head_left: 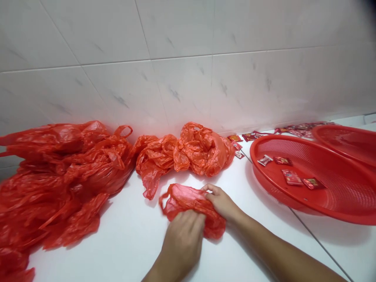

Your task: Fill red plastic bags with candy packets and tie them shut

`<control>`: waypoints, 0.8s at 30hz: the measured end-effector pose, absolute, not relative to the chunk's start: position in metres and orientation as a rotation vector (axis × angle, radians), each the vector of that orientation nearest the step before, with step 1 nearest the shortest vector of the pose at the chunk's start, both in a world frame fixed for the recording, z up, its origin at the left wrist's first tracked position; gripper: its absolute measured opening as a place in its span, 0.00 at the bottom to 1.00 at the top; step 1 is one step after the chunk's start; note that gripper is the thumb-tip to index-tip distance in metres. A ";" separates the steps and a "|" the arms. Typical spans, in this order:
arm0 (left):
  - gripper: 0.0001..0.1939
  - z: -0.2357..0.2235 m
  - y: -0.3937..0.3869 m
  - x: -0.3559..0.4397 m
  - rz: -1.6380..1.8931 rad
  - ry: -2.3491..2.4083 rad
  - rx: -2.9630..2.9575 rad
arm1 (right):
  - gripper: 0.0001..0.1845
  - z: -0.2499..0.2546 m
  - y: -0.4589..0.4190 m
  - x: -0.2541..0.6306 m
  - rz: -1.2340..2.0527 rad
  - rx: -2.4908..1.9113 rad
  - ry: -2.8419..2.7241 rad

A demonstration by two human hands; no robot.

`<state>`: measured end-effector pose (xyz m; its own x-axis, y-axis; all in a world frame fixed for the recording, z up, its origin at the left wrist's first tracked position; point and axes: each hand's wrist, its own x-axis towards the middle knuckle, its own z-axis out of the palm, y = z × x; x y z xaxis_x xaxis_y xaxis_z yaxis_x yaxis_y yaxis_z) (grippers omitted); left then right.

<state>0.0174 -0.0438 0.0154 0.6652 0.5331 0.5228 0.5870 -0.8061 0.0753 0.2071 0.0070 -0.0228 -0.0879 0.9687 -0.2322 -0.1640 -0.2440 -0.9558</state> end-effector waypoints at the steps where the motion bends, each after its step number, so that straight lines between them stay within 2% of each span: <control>1: 0.17 0.011 -0.038 0.015 -0.697 -1.156 -2.743 | 0.12 -0.022 0.008 0.210 1.463 -1.268 -1.065; 5: 0.15 0.002 -0.024 -0.006 -0.302 -1.618 -2.738 | 0.12 -0.019 0.016 0.229 0.972 -1.458 -1.418; 7: 0.24 0.005 -0.022 -0.013 -0.201 -1.678 -2.748 | 0.14 -0.018 0.020 0.240 0.820 -1.503 -1.520; 9: 0.35 0.011 -0.022 -0.014 -0.107 -1.723 -2.749 | 0.19 -0.014 0.022 0.250 0.817 -1.513 -1.552; 10: 0.36 0.014 -0.023 -0.013 -0.089 -1.734 -2.747 | 0.22 -0.010 0.022 0.254 0.808 -1.506 -1.553; 13: 0.33 0.017 -0.027 -0.006 -0.171 -1.717 -2.712 | 0.30 0.009 0.005 0.254 0.483 -1.417 -1.531; 15: 0.30 0.014 -0.029 -0.001 -0.207 -1.692 -2.678 | 0.29 0.023 -0.016 0.241 0.128 -1.220 -1.541; 17: 0.25 0.008 -0.030 0.003 -0.230 -1.662 -2.631 | 0.24 0.031 -0.040 0.220 -0.036 -0.896 -1.675; 19: 0.18 0.000 -0.029 0.005 -0.253 -1.650 -2.568 | 0.17 0.030 -0.058 0.193 0.017 -0.547 -1.908; 21: 0.16 -0.007 -0.027 0.005 -0.263 -1.666 -2.525 | 0.09 0.021 -0.068 0.168 0.146 -0.355 -2.088; 24: 0.13 -0.010 -0.024 0.004 -0.302 -1.716 -2.521 | 0.07 0.005 -0.067 0.147 0.228 -0.522 -2.213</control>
